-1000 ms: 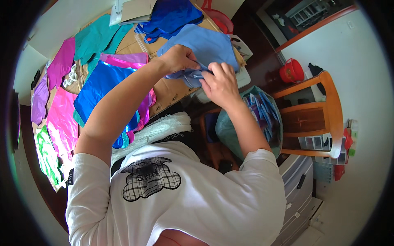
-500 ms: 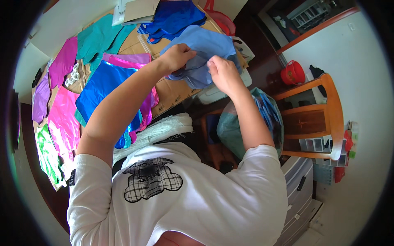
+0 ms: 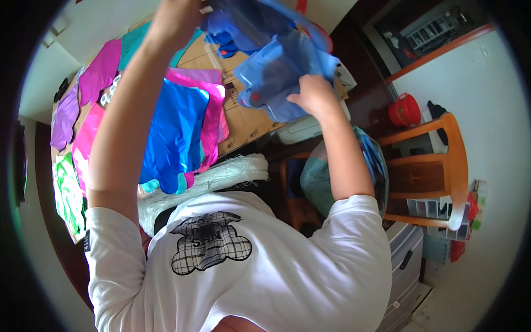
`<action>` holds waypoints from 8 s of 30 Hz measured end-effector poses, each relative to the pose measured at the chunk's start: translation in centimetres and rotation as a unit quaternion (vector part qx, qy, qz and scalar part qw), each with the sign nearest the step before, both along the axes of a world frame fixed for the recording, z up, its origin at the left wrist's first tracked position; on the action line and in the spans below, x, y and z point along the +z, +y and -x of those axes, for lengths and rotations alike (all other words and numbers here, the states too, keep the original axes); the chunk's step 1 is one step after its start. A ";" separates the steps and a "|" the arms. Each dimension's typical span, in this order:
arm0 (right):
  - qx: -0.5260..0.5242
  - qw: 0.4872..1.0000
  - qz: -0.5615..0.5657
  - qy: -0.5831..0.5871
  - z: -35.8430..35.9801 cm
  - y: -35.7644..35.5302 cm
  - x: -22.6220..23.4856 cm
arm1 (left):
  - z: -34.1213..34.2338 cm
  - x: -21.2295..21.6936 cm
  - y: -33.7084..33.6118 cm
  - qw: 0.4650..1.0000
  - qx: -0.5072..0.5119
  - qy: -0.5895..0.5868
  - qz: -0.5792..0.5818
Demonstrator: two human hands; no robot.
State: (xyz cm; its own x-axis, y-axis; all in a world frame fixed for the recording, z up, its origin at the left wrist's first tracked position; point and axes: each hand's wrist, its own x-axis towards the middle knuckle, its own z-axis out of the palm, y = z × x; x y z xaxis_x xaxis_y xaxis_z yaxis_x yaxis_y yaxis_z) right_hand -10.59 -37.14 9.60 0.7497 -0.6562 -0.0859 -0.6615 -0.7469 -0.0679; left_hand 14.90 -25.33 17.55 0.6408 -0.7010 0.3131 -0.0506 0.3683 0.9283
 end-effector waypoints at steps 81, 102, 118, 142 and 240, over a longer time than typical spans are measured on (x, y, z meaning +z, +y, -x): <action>0.322 0.930 -0.139 -0.105 -17.1 12.1 -2.7 | 16.2 -17.7 26.2 0.747 -0.252 0.608 0.092; 0.141 0.901 -0.407 -0.056 -10.3 8.0 0.7 | 14.3 -15.4 27.7 0.724 -0.231 0.649 -0.039; 0.069 0.775 -0.620 -0.099 -13.0 10.3 -3.1 | 14.7 -18.2 28.8 0.759 -0.282 0.586 -0.040; 0.125 0.990 -0.047 0.042 -27.1 19.7 -2.1 | 17.0 -16.6 25.5 0.824 -0.233 0.483 -0.185; 0.136 0.861 -0.479 -0.104 -23.8 8.5 -5.2 | 14.7 -16.7 26.5 0.748 -0.212 0.622 -0.099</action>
